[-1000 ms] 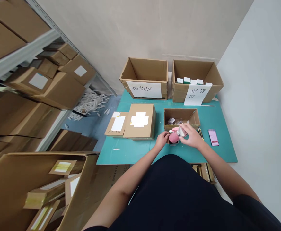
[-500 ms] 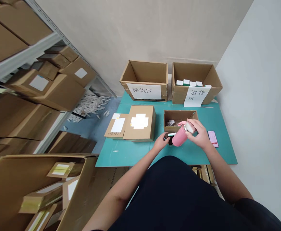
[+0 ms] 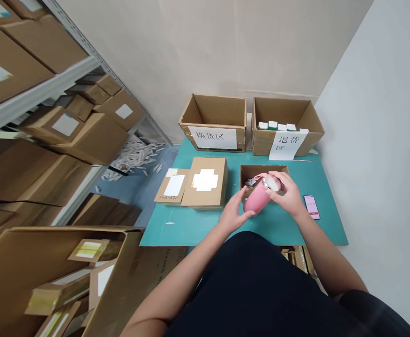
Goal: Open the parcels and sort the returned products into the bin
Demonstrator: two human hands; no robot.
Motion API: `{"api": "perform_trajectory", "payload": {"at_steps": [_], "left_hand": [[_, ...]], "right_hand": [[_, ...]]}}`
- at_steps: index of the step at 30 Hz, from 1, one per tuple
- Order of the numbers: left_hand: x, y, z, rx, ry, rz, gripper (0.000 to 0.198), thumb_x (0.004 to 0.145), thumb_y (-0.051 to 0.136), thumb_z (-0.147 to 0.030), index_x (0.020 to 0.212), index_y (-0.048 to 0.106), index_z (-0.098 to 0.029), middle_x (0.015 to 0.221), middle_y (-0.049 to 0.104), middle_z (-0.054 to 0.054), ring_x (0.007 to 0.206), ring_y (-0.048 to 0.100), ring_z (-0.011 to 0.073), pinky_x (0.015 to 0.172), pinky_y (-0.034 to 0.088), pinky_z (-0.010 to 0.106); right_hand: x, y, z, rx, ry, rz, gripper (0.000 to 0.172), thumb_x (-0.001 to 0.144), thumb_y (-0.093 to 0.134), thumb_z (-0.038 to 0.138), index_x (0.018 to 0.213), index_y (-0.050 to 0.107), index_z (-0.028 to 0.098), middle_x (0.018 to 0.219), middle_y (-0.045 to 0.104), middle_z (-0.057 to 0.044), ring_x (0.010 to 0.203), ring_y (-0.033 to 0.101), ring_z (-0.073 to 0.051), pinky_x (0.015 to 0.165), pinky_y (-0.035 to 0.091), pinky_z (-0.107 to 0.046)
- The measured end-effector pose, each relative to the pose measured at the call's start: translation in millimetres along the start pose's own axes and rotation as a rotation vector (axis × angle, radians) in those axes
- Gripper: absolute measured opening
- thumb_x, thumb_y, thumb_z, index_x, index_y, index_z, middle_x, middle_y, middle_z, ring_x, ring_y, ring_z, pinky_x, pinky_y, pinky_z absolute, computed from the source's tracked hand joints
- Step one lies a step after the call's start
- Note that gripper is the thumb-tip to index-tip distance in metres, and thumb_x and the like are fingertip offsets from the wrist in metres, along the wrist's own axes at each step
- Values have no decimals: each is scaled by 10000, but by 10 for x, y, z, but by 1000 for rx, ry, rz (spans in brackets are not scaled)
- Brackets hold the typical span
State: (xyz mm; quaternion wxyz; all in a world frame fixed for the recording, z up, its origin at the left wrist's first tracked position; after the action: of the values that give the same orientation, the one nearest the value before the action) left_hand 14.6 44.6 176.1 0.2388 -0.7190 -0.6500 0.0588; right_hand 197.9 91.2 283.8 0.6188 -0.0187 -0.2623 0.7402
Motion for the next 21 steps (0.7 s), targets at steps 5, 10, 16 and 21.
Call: {"api": "perform_trajectory", "payload": {"at_steps": [5, 10, 16, 21], "left_hand": [[120, 202, -121, -259, -220, 41, 848, 659, 835, -581, 1372, 553, -218, 1316, 645, 136, 1154, 626, 354, 946, 527, 449], [99, 308, -180, -703, -311, 173, 909, 604, 828, -677, 1323, 572, -184, 1294, 656, 166, 1137, 644, 357, 897, 547, 423], [-5, 466, -406, -1030, -393, 439, 897, 586, 794, -763, 1216, 638, -143, 1119, 721, 185, 969, 711, 351, 821, 565, 437], [-2, 455, -326, -905, -358, 386, 804, 670, 741, -756, 1191, 656, -149, 1158, 711, 176, 1037, 689, 346, 877, 551, 441]], "right_hand": [[115, 127, -93, 250, 111, 1, 558, 840, 677, 605, 1273, 600, 263, 1320, 604, -106, 1222, 580, -294, 1044, 495, -475], [128, 333, -254, 559, 240, 109, 693, 819, 635, 714, 1355, 526, 287, 1446, 571, -103, 1326, 533, -297, 1088, 462, -487], [34, 625, -316, 847, 314, 358, 899, 656, 675, 832, 1334, 547, 256, 1299, 672, -144, 1197, 633, -356, 942, 549, -540], [50, 646, -321, 914, 329, 291, 706, 700, 702, 749, 1161, 609, 222, 1174, 719, -138, 1097, 681, -342, 932, 564, -552]]}}
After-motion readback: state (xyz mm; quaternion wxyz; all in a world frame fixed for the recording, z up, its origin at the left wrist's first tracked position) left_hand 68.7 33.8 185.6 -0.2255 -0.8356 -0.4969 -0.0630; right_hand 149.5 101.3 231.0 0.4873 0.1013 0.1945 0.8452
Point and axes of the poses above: each hand's wrist, its own x-axis towards the middle knuckle, its own y-axis out of the palm, z = x × y, the point moved 9 cm from there along x, towards the middle knuckle
